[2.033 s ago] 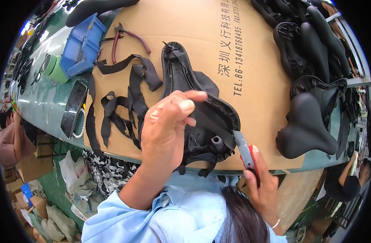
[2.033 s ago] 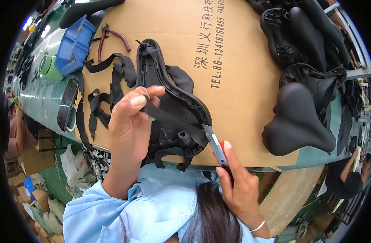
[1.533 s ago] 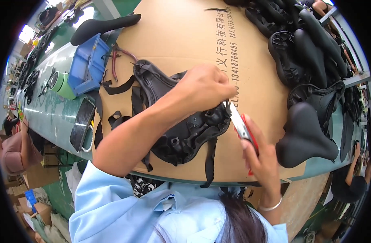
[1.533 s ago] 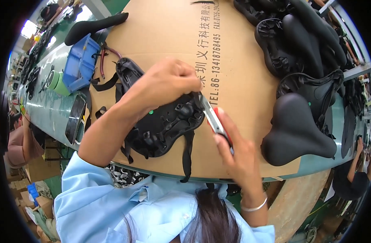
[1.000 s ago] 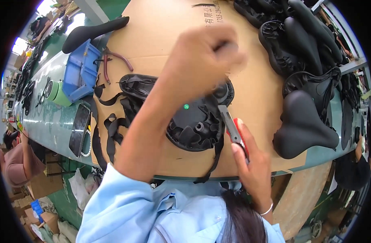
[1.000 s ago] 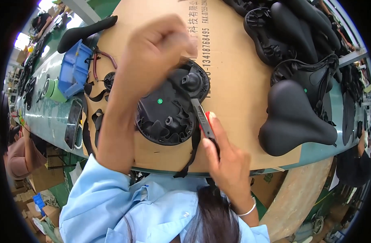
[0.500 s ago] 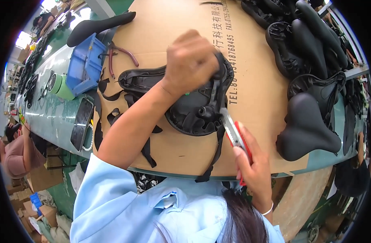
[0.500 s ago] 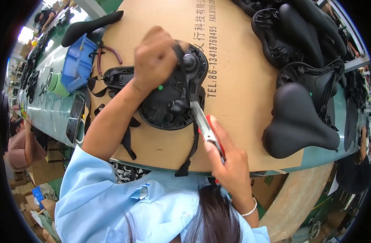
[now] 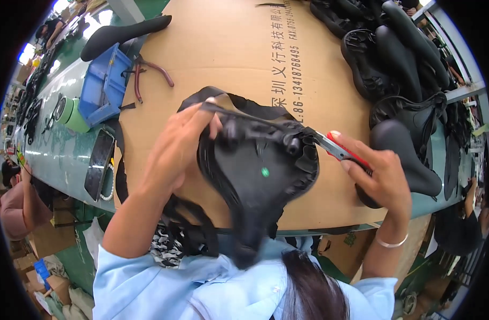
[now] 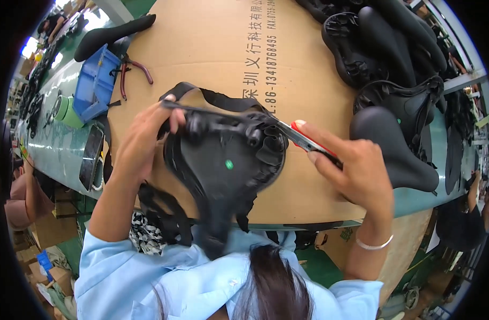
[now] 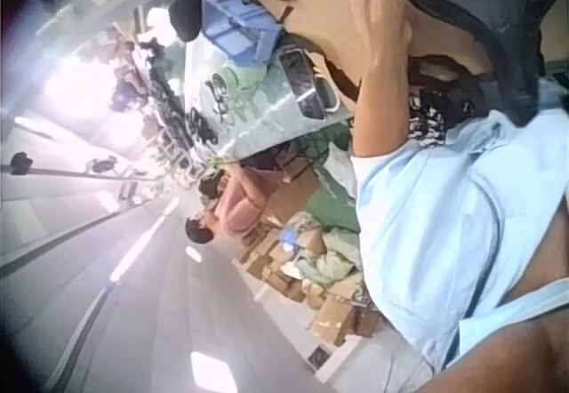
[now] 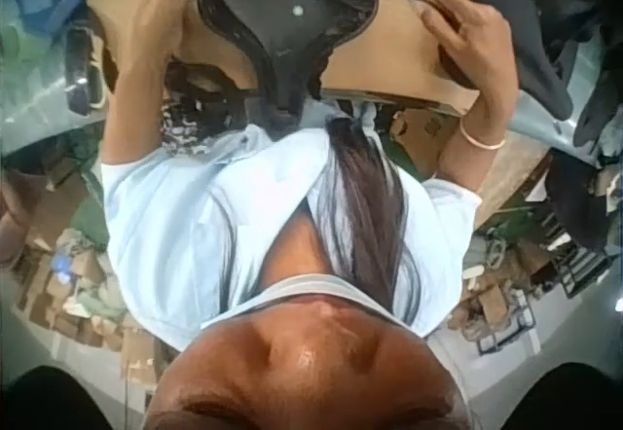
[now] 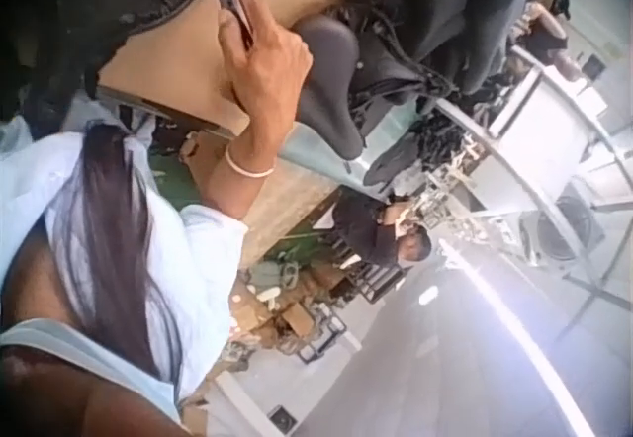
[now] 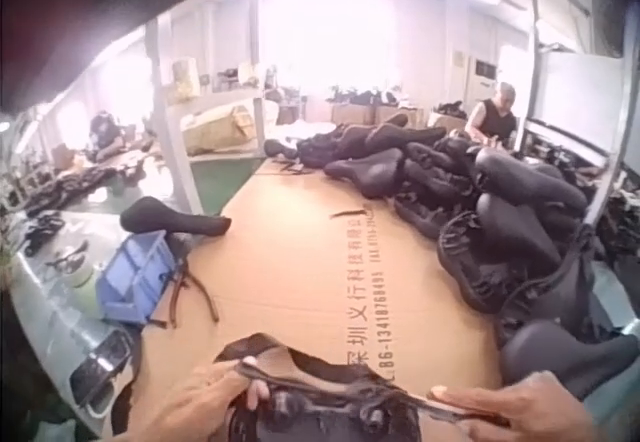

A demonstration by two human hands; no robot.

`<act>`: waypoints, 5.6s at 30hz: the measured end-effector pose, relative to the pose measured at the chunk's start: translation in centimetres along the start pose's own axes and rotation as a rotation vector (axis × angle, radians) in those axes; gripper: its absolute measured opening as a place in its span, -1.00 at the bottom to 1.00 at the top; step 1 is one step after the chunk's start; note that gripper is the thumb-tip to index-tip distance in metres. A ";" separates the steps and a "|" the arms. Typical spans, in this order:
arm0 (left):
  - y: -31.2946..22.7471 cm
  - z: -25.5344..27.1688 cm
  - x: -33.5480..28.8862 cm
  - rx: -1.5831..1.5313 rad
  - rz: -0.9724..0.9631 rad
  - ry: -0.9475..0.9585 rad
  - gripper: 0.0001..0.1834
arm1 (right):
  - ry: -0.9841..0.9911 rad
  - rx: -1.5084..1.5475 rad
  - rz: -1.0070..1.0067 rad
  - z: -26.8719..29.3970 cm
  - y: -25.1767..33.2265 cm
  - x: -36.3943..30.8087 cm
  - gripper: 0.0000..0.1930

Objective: Trim excess material from bicycle seats using a utility knife.

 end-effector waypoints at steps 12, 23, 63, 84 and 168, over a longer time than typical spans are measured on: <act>-5.6 2.0 2.5 -0.894 -0.662 0.112 -0.48 | 0.176 -0.190 0.180 -2.3 5.8 -2.6 -0.43; -2.4 -1.5 -3.0 0.507 -0.529 0.236 -0.78 | 0.099 -0.328 -0.031 -3.6 7.9 -6.6 -0.40; -13.1 -21.1 29.2 -0.241 0.041 0.264 -0.46 | -0.572 1.041 -0.377 -12.7 -1.6 -4.7 -0.59; -16.0 -20.9 30.4 1.226 -0.672 0.125 -0.20 | -0.503 0.919 -0.304 -12.1 -1.4 -3.6 -0.58; -0.9 -7.0 1.5 -0.948 -0.511 0.209 -0.85 | -0.275 0.261 -0.166 -8.3 3.7 -13.2 -0.45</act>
Point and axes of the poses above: each hand's wrist, its own x-axis towards the middle knuckle, its own z-axis out of the back of the hand, y = z × x, the point moved 2 cm from there along x, towards the middle knuckle, and after that the axes turned 9 degrees about x, right-handed, at the moved point
